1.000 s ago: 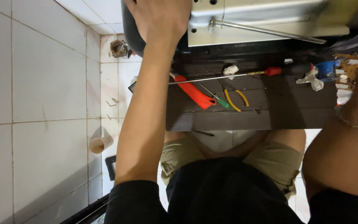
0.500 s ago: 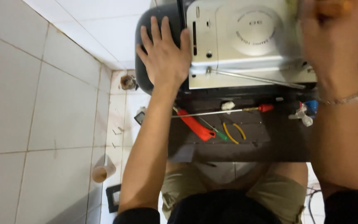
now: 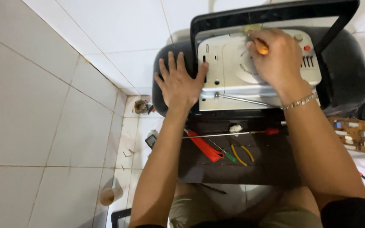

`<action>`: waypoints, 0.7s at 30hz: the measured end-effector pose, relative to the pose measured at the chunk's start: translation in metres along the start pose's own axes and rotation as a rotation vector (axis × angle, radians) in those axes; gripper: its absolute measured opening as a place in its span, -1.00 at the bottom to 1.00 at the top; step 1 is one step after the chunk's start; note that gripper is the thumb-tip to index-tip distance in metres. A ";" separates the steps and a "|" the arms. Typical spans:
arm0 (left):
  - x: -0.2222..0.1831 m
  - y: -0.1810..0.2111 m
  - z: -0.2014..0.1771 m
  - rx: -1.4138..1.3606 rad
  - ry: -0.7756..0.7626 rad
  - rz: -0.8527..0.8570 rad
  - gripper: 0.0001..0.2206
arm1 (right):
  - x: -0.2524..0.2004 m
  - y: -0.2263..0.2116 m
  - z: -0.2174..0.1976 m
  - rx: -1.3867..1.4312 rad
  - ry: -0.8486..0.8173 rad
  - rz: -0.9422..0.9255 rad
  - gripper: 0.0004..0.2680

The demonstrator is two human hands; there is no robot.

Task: Reassembling a boombox by fitting the top cover, cleaning components with a brush, and securing the housing with screws.

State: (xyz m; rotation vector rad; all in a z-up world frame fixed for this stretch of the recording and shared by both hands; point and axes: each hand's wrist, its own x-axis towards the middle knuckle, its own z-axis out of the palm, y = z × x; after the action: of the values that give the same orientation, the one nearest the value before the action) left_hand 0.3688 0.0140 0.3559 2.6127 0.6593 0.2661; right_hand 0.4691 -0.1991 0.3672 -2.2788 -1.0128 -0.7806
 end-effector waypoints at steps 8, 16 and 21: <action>0.001 0.001 0.001 -0.037 -0.033 -0.041 -0.16 | 0.017 0.014 -0.031 0.029 -0.449 0.127 -0.69; -0.021 -0.002 0.023 -0.348 0.533 0.763 -0.80 | 0.029 0.060 -0.032 0.262 -0.472 0.470 -0.67; 0.024 0.051 0.043 -0.334 0.053 0.724 -0.55 | 0.013 0.088 -0.009 0.209 -0.347 0.321 -0.74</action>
State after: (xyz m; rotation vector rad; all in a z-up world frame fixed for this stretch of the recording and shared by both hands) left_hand 0.4225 -0.0301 0.3424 2.4133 -0.3252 0.5999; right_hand 0.5427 -0.2503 0.3631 -2.3526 -0.7957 -0.1426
